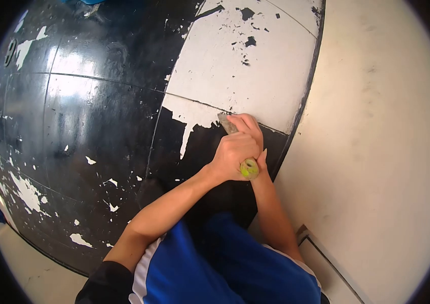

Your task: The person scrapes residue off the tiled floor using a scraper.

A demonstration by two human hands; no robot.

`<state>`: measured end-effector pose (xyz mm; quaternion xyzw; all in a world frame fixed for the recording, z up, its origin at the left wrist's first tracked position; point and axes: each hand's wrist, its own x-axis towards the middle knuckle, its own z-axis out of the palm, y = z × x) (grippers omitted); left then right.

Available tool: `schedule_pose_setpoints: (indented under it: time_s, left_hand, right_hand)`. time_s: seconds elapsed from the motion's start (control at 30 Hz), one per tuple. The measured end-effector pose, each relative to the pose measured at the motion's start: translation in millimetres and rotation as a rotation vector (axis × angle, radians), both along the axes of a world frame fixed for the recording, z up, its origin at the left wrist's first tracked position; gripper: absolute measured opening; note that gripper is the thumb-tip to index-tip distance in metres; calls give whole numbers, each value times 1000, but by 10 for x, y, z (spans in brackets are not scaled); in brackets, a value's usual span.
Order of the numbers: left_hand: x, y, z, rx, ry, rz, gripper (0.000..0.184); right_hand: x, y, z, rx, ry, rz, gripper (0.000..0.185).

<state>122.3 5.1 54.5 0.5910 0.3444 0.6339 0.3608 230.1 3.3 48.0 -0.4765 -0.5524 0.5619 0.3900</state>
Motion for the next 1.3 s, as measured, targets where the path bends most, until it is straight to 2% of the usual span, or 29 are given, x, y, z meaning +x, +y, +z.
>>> schedule_pose_setpoints:
  time_s: [0.33, 0.43, 0.5, 0.53, 0.6, 0.67, 0.7, 0.8, 0.87, 0.9, 0.97, 1.13, 1.2, 1.3]
  left_hand:
    - [38, 5, -2, -56, 23, -6, 26]
    - [-42, -4, 62, -38, 2, -38, 27]
    - [-109, -26, 157, 5, -41, -40, 27]
    - [-103, -22, 116, -15, -12, -65, 21]
    - [-73, -22, 1, -55, 43, -123, 13]
    - [-109, 18, 114, -38, 2, -97, 19]
    - [-120, 21, 155, -32, -20, -83, 24]
    - [-84, -99, -68, -31, 24, -173, 21]
    - [-143, -68, -3, -47, 125, -234, 15]
    - [-159, -48, 41, -59, 186, -268, 14]
    - [-112, -53, 1, -43, 120, -233, 10]
    - [-69, -91, -95, -16, -15, -166, 12]
    - [-112, -33, -53, -4, -49, -178, 23]
    - [-93, 49, -53, -2, -55, -167, 23]
  right_hand:
    - [16, -18, -84, 6, 40, -53, 119]
    - [-41, -96, -37, 59, -67, -97, 114]
    - [99, -66, -86, 84, -156, 46, 112]
    - [127, -55, -78, 93, -202, 114, 113]
    - [9, -127, -144, 53, -63, -79, 108]
    - [10, -156, -171, 28, 13, -132, 106]
    - [83, -209, -205, 17, 20, -90, 107]
    - [86, -209, -217, 153, -146, -54, 103]
    - [20, -204, -203, 157, -140, -103, 100]
    - [-21, -211, -192, 91, -51, -154, 99]
    - [-51, -194, -148, 51, -43, -185, 97]
    - [-38, -170, -78, 144, -338, -92, 95]
    - [-22, -150, -89, 137, -273, -105, 94]
    - [-9, -109, -111, 113, -178, -110, 94]
